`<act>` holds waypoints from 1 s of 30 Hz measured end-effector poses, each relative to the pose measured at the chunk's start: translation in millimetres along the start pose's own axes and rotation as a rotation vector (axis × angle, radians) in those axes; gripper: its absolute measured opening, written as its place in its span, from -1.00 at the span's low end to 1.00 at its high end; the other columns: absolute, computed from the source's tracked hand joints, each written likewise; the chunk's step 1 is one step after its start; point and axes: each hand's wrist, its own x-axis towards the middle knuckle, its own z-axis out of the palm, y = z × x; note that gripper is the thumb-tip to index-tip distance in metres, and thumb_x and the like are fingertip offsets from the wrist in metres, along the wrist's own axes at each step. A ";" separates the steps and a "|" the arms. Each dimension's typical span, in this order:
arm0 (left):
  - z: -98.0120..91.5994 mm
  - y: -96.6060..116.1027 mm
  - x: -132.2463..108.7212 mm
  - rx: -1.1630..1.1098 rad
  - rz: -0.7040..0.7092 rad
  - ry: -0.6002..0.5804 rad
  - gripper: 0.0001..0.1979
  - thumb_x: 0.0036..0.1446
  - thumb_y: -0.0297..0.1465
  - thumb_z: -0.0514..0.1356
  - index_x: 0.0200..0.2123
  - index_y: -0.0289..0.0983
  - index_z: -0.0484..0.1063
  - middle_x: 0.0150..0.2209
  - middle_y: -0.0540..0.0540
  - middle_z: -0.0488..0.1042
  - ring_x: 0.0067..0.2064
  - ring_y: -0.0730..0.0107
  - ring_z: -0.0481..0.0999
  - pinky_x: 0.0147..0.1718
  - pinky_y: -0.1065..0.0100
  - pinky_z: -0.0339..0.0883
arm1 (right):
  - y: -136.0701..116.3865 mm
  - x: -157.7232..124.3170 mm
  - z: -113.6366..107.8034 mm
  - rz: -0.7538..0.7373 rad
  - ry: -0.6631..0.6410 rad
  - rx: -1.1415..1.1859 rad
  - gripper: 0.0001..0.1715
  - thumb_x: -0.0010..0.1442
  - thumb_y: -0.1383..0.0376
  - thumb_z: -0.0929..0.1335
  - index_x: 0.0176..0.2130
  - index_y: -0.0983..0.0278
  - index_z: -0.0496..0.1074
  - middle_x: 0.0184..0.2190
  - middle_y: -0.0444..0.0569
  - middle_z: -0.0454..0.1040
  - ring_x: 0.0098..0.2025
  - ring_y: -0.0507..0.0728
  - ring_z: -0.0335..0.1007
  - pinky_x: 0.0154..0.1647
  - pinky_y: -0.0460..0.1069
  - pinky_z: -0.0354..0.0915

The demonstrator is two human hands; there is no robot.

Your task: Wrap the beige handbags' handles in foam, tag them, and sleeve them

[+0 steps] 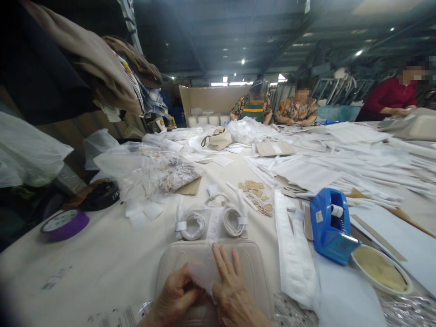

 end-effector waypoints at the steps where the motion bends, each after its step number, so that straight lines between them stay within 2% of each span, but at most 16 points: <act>1: 0.4 -1.8 -1.1 0.062 0.060 0.013 -0.77 -0.08 -0.55 0.12 -0.31 -0.23 0.45 -0.38 -0.03 0.50 -0.32 0.33 0.48 -0.31 0.39 0.33 | 0.9 -1.3 -0.5 -0.032 0.041 -0.017 -0.72 0.17 0.40 0.26 -0.55 0.33 0.35 0.33 0.25 -0.13 0.35 0.39 -0.29 0.25 0.41 -0.26; 3: 2.8 -6.0 -2.2 0.118 0.124 0.025 -0.72 -0.07 -0.56 0.13 -0.25 -0.21 0.46 -0.39 -0.04 0.50 -0.34 0.35 0.48 -0.32 0.41 0.34 | 2.3 -0.5 -7.5 -0.124 0.053 -0.054 -0.76 0.15 0.45 0.23 -0.51 0.31 0.35 0.27 0.19 0.09 0.34 0.33 -0.20 0.28 0.39 -0.36; 5: 5.8 -10.2 -3.0 0.086 0.115 0.028 -0.70 -0.05 -0.53 0.14 -0.19 -0.21 0.45 -0.45 -0.02 0.47 -0.40 0.38 0.48 -0.39 0.44 0.34 | 3.4 3.2 -19.2 -0.218 -0.007 -0.070 -0.80 0.13 0.47 0.23 -0.42 0.26 0.38 0.15 0.05 0.33 0.31 0.24 -0.03 0.29 0.33 -0.52; 7: 5.6 -10.6 -3.9 0.063 0.089 0.017 -0.72 -0.01 -0.50 0.15 -0.18 -0.21 0.45 -0.47 0.00 0.45 -0.43 0.41 0.47 -0.42 0.47 0.33 | 4.6 7.2 -28.8 -0.272 -0.051 -0.063 -0.82 0.14 0.45 0.23 -0.37 0.24 0.38 0.04 -0.06 0.45 0.23 0.16 0.15 0.30 0.26 -0.64; 9: -1.2 -3.5 -3.4 0.110 0.110 -0.092 -0.75 -0.01 -0.45 0.19 -0.20 -0.21 0.45 -0.45 -0.02 0.47 -0.42 0.40 0.47 -0.40 0.46 0.33 | 6.4 9.8 -31.5 -0.296 0.001 -0.060 -0.82 0.18 0.42 0.22 -0.39 0.23 0.36 -0.04 -0.11 0.51 0.15 0.13 0.28 0.29 0.22 -0.69; 11: -14.5 11.5 2.7 0.183 0.149 -0.305 -0.72 -0.03 -0.45 0.21 -0.17 -0.20 0.45 -0.37 -0.03 0.51 -0.36 0.38 0.49 -0.35 0.46 0.35 | 8.8 10.9 -28.0 -0.318 0.078 -0.070 -0.79 0.21 0.39 0.22 -0.44 0.23 0.34 -0.08 -0.13 0.54 0.09 0.13 0.35 0.29 0.23 -0.70; 13: -29.6 30.5 19.0 0.289 0.186 -0.402 -0.67 0.00 -0.52 0.14 -0.12 -0.19 0.43 -0.25 -0.05 0.54 -0.24 0.35 0.52 -0.23 0.44 0.36 | 11.3 11.3 -22.4 -0.340 0.124 -0.091 -0.74 0.23 0.37 0.23 -0.48 0.23 0.32 -0.08 -0.16 0.54 0.06 0.13 0.38 0.30 0.25 -0.68; 16: -41.3 52.9 64.6 0.623 0.206 -0.217 -0.55 0.02 -0.64 -0.05 -0.05 -0.28 0.39 -0.11 -0.16 0.51 -0.04 0.30 0.46 -0.02 0.32 0.30 | 14.5 11.7 -16.7 -0.362 0.162 -0.131 -0.67 0.26 0.39 0.21 -0.54 0.24 0.29 -0.08 -0.22 0.53 0.04 0.10 0.40 0.31 0.26 -0.64; 17: -40.9 56.7 83.1 0.773 0.209 -0.181 -0.53 0.03 -0.67 -0.08 -0.04 -0.31 0.38 -0.09 -0.20 0.50 -0.01 0.29 0.44 0.00 0.28 0.28 | 15.6 11.6 -15.6 -0.367 0.181 -0.142 -0.64 0.27 0.42 0.20 -0.55 0.23 0.28 -0.09 -0.24 0.54 0.03 0.09 0.41 0.32 0.26 -0.62; 20: -32.7 57.2 134.4 0.896 0.219 -0.243 -0.54 -0.04 -0.70 -0.05 -0.11 -0.31 0.43 -0.13 -0.22 0.50 -0.05 0.23 0.45 -0.05 0.22 0.30 | 19.8 10.2 -11.9 -0.395 0.211 -0.159 -0.58 0.32 0.41 0.16 -0.56 0.23 0.27 -0.10 -0.29 0.54 0.01 0.07 0.42 0.32 0.28 -0.61; 22: -28.2 52.2 157.8 0.930 0.232 -0.305 -0.55 -0.07 -0.69 0.00 -0.13 -0.27 0.44 -0.17 -0.18 0.52 -0.11 0.21 0.48 -0.11 0.22 0.31 | 23.5 8.0 -7.3 -0.414 0.234 -0.161 -0.56 0.33 0.42 0.15 -0.55 0.22 0.28 -0.10 -0.31 0.54 0.01 0.07 0.43 0.32 0.29 -0.60; 27: -35.9 37.4 181.2 1.003 0.253 -0.390 -0.43 -0.10 -0.69 0.04 0.01 -0.20 0.37 -0.12 -0.10 0.52 -0.10 0.29 0.49 -0.14 0.38 0.29 | 30.7 1.1 4.7 -0.389 0.242 -0.121 -0.62 0.31 0.44 0.18 -0.49 0.22 0.35 -0.09 -0.31 0.54 0.04 0.07 0.40 0.32 0.27 -0.59; 30: -42.9 33.6 182.5 1.064 0.278 -0.425 -0.44 -0.06 -0.60 0.14 0.08 -0.21 0.31 -0.05 -0.12 0.48 -0.04 0.22 0.46 -0.11 0.34 0.27 | 31.9 -0.6 6.0 -0.380 0.237 -0.089 -0.66 0.29 0.45 0.20 -0.47 0.22 0.36 -0.07 -0.29 0.52 0.06 0.07 0.38 0.32 0.25 -0.56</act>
